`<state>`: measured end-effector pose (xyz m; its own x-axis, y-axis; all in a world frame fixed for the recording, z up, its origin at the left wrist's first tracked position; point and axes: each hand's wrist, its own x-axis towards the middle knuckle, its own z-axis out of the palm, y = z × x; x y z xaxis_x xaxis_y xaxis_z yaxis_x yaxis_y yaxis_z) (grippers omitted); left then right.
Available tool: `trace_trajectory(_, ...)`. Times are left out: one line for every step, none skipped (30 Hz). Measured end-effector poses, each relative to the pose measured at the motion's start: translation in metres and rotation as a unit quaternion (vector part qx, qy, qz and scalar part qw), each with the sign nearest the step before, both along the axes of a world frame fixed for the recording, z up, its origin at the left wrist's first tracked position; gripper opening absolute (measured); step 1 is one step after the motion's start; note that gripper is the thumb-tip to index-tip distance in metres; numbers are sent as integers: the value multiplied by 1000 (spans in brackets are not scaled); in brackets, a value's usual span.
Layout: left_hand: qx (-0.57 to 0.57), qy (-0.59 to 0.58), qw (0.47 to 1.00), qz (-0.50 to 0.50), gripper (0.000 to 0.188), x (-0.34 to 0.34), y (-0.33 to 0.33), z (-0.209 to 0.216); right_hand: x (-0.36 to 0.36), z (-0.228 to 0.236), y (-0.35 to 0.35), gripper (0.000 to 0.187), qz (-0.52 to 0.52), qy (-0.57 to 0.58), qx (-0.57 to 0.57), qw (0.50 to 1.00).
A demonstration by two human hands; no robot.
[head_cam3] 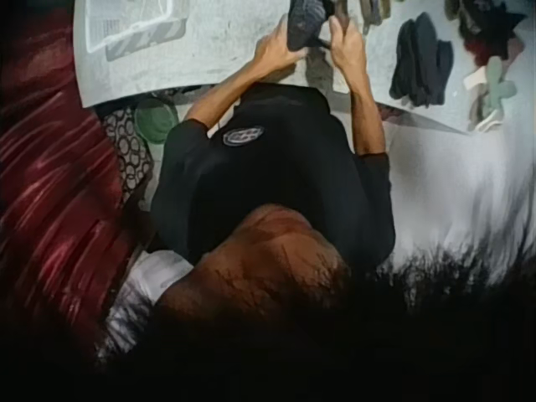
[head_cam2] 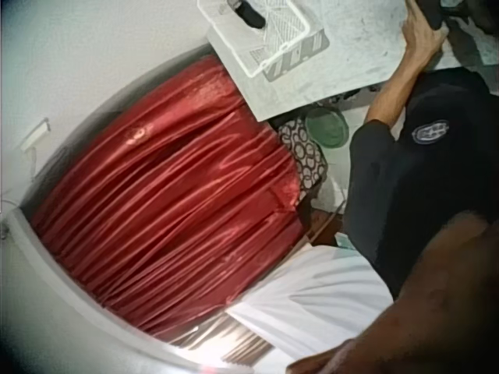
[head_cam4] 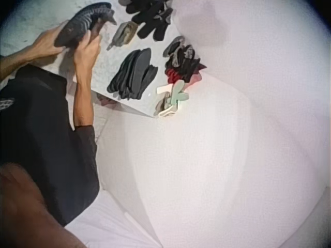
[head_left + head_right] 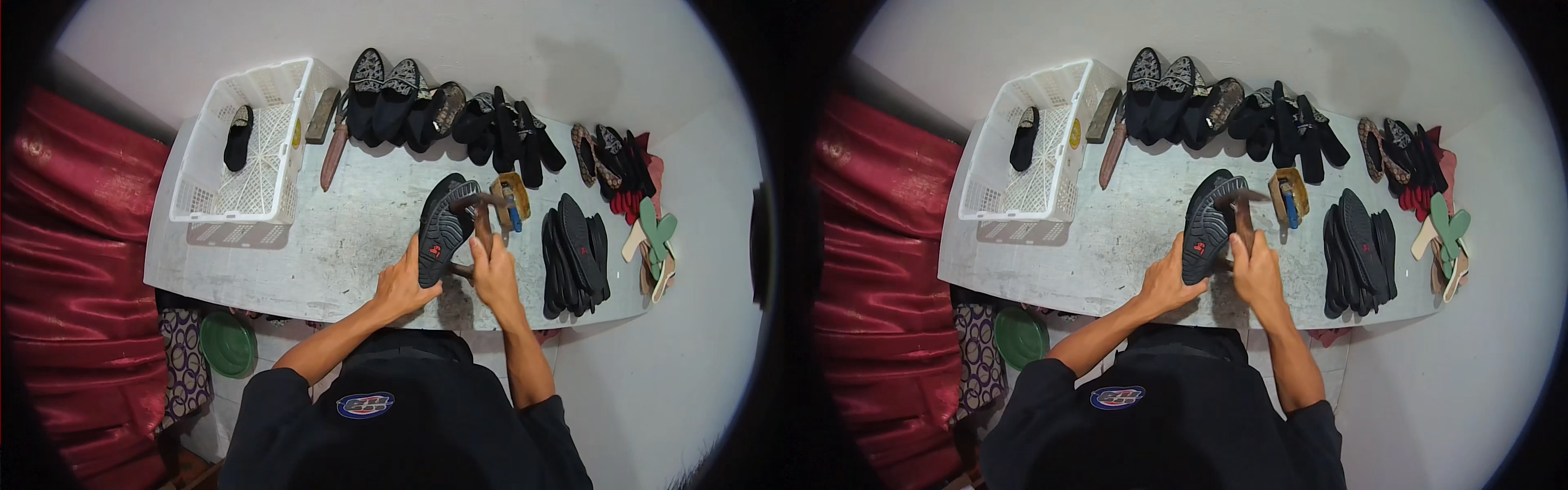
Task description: Applying adhesive to a shoe sole and hammering it into place on the shoe upper.
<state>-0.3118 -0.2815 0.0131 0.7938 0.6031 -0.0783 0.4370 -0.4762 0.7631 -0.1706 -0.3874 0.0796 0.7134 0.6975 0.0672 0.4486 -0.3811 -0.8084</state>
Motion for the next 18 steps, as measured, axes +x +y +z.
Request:
trace_trajectory(0, 2, 1000, 6, 90, -3, 0, -3, 5, 10, 1, 30, 0, 59, -29, 998)
trace_trajectory(1, 0, 1000, 4, 90, -2, -1, -2, 11, 15, 0, 30, -1, 117, -58, 991)
trace_trajectory(3, -5, 1000, 3, 90, -1, -2, -2, 11, 11, -4, 29, 1, 41, -19, 999)
trace_trajectory(4, -10, 1000, 3, 90, 0, -2, -2, 11, 14, -7, 29, 0, 40, -19, 999)
trace_trajectory(3, -9, 1000, 4, 90, -1, -2, -1, 7, 26, -10, 30, -18, 62, 1, 998)
trace_trajectory(2, -1, 1000, 5, 90, -1, -1, 0, 4, 33, -12, 30, -35, 84, 20, 996)
trace_trajectory(2, 7, 1000, 7, 90, -2, 0, 0, 1, 34, -11, 31, -33, 67, 35, 997)
trace_trajectory(0, 4, 1000, 0, 90, 0, -2, 0, -2, 24, -14, 31, -40, 64, 33, 997)
trace_trajectory(7, 0, 1000, -4, 91, 1, -3, -1, -6, 1, -14, 30, -39, 25, 24, 999)
trace_trajectory(14, -6, 1000, -8, 91, 3, -3, -1, -8, -15, -14, 30, -38, -14, 14, 999)
trace_trajectory(15, -6, 1000, -4, 91, 2, -2, 0, -7, -16, -12, 31, -27, -14, 15, 999)
trace_trajectory(11, -3, 1000, -8, 91, 1, -1, 3, 0, -13, -12, 31, -23, -14, 16, 1000)
trace_trajectory(7, -1, 1000, -12, 91, 0, 0, 4, 12, -7, -12, 31, -14, 36, -7, 999)
trace_trajectory(5, 4, 1000, -11, 91, -8, -2, 2, 11, 2, -14, 31, -7, 92, -32, 995)
trace_trajectory(7, 8, 1000, -3, 90, -7, -1, -2, 13, 9, -13, 34, -7, 97, -36, 995)
trace_trajectory(9, 14, 1000, 5, 89, -5, 2, -5, 12, 19, -12, 34, -2, 96, -35, 995)
trace_trajectory(8, 15, 1000, 6, 89, -5, 0, -3, 7, 29, -15, 35, -34, 122, -10, 992)
trace_trajectory(2, 16, 1000, 2, 90, -4, 0, 0, 4, 33, -17, 36, -64, 148, 15, 987)
